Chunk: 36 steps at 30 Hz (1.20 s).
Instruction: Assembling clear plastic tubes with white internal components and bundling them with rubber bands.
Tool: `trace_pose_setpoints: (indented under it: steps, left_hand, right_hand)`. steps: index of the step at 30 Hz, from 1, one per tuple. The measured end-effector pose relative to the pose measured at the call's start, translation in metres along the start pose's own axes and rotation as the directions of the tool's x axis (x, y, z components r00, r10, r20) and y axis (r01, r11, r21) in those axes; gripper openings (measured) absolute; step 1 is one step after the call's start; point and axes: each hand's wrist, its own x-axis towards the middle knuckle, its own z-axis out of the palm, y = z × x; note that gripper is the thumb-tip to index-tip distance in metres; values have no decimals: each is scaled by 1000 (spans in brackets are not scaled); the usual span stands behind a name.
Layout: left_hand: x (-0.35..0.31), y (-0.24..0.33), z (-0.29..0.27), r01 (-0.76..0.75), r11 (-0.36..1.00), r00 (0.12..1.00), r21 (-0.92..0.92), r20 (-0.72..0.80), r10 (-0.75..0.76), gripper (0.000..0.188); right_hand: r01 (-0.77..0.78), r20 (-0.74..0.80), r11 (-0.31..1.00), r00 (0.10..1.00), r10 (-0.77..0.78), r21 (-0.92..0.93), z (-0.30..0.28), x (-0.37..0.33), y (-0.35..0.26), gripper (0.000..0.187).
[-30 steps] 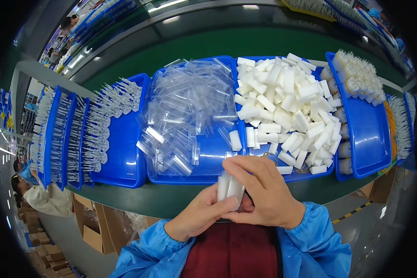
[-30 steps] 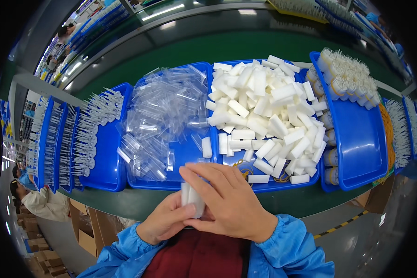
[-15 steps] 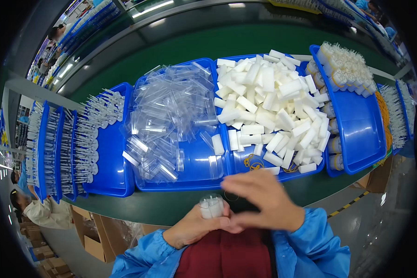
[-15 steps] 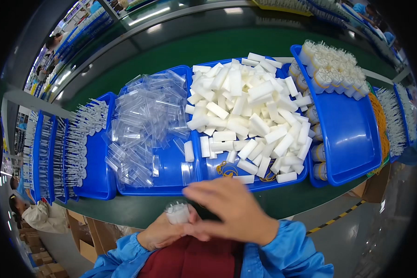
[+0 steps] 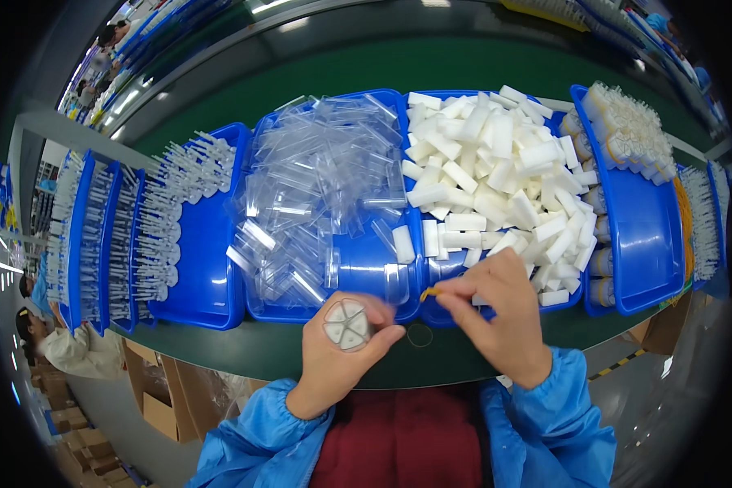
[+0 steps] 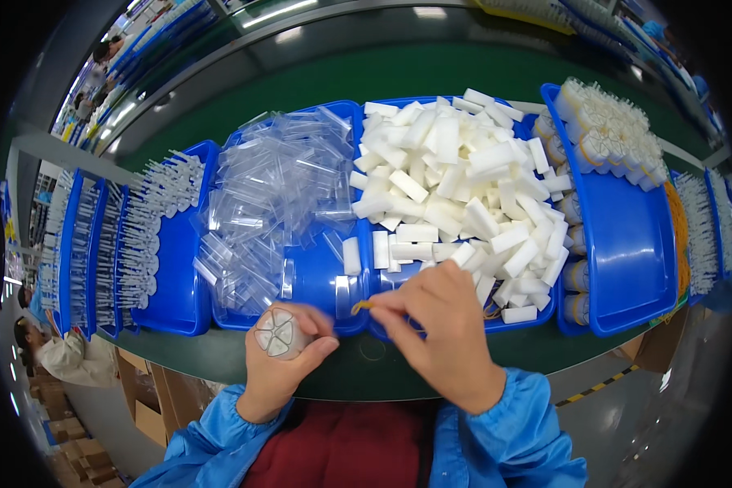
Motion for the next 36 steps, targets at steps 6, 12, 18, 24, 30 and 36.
trace_pose_setpoints:
  steps: [6,12,18,24,30,36]
  left_hand:
    - [11,16,7,-129,978,989,-164,-87,116,30]
    - [9,14,-4,-219,968,976,126,32,217,27]
    - [11,18,-15,-152,988,981,26,-117,154,23]
    - [7,8,-8,-75,983,995,170,-55,86,22]
    - [6,15,5,-159,979,981,125,129,143,23]
    - [0,33,15,-9,994,955,-107,294,40,21]
  right_hand:
    - [-199,32,914,979,200,353,-3,-12,-14,11]
    - [-430,186,394,831,524,812,-5,-10,-15,6]
    - [-434,244,230,789,564,871,-10,-14,-2,13]
    - [-351,375,-134,858,350,927,-12,-9,-8,28]
    - [-110,227,-290,883,411,951,-17,3,-25,20]
    - [-170,-105,903,968,228,395,12,12,-16,41]
